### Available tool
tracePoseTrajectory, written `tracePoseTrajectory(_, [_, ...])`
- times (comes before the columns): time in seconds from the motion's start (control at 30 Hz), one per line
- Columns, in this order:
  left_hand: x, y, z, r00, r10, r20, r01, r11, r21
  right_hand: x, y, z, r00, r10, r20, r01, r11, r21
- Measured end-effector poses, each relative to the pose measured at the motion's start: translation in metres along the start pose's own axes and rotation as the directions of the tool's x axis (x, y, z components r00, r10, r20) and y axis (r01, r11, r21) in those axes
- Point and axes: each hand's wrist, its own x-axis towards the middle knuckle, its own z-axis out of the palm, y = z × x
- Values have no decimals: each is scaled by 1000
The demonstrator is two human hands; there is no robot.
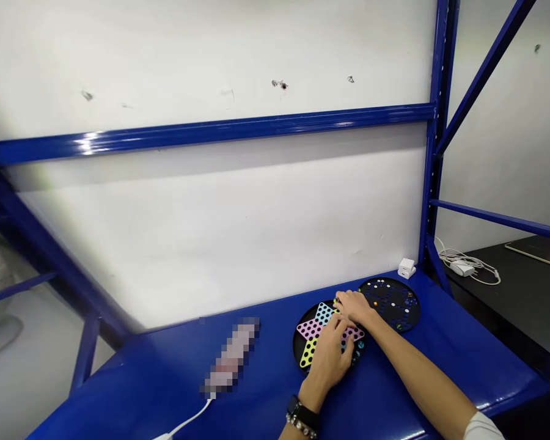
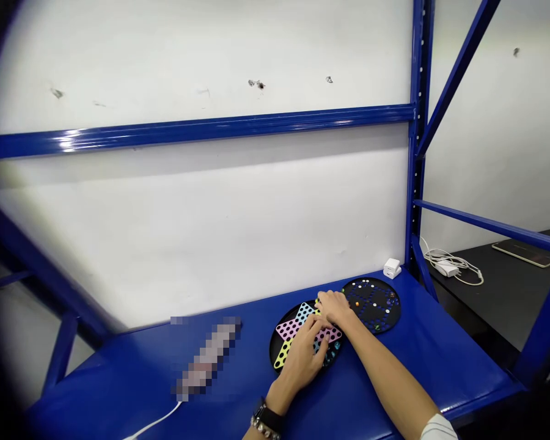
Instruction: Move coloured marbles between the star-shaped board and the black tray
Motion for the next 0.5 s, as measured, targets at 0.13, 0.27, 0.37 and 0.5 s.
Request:
tracePoseTrajectory(0.13, [1,1,0,1000,5,4,-5,1000,7,-3,0,-2,1000,-5,10,6,1000,-9])
tracePoseTrajectory(0.27, [1,3,-1,1000,-4,12,3,1000,12,-5,3,-4,1000,-15,4,15,1000,24])
tracePoseTrajectory(0.37, [1,4,-1,1000,-4,8,4,1000,18,-3,3,-3,1000,-10,-16,11,999,45])
tracePoseTrajectory(0.5, [1,2,-1,1000,14,-23,-13,1000,22,2,-3,1,998,-17,-53,20,999,50])
